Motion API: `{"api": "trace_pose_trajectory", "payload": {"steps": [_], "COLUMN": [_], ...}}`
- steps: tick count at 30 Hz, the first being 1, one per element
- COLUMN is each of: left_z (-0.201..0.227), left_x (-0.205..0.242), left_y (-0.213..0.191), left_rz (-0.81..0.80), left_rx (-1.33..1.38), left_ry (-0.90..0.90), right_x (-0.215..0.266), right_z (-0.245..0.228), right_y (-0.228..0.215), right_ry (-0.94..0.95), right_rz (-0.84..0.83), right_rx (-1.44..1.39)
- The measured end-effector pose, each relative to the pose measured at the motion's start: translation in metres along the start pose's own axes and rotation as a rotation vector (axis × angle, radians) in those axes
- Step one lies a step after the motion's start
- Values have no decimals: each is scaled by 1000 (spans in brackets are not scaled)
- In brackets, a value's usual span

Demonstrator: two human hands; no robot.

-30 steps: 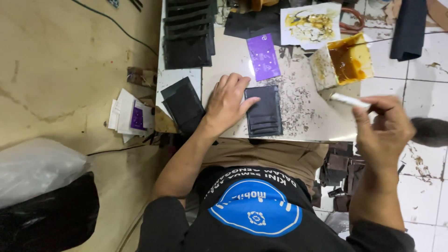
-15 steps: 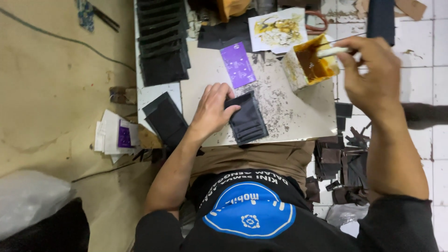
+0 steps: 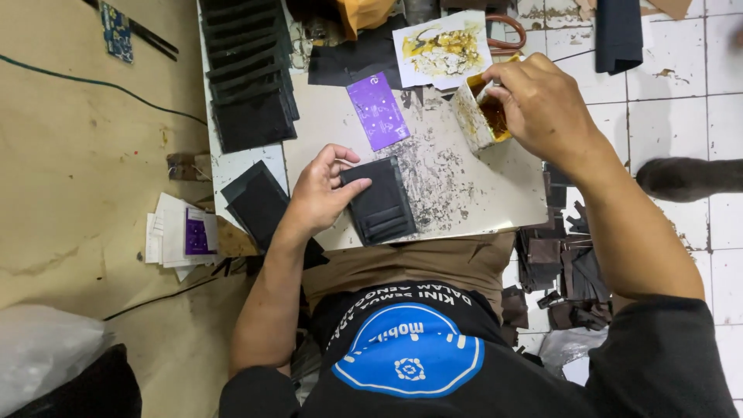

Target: Applying glue to small leather components and assembling them together on a workbench.

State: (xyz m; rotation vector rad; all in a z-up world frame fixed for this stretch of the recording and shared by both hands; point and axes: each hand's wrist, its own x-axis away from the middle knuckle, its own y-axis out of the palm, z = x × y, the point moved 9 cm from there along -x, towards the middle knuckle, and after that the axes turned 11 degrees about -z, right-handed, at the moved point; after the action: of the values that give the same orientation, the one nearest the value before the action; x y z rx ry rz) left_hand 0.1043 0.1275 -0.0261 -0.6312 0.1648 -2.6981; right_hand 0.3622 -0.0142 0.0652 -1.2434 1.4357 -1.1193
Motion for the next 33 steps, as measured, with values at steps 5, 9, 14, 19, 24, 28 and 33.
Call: {"api": "trace_pose_trajectory", "payload": {"steps": [5,9,14,19,24,28,33], "left_z": [-1,2,9,9,13,19,26], "left_x": [-3,-6,-7,-9,-9,-8,-4], "left_y": [0,0,-1,-3,-1,0,5], "left_rz": [-30,-46,-70,-81,-80,-44,140], "left_rx": [-57,-93,-70,-87,-88,-222,-586], "left_ry": [-15,44,21,11,103,153,419], "right_x": [-2,1,13,19,26,56,172], "right_z": [6,7,-2,-10,-32,-54,140], "right_y": [6,-11,-53,-65,-55,-63,101], "right_ry": [29,263,146,141,182,-110,-484], "right_rz": [-91,-299,-138,-127,-409,-338,-75], "right_rx": [-30,-245,-272,-321,-395,-615,-970]}}
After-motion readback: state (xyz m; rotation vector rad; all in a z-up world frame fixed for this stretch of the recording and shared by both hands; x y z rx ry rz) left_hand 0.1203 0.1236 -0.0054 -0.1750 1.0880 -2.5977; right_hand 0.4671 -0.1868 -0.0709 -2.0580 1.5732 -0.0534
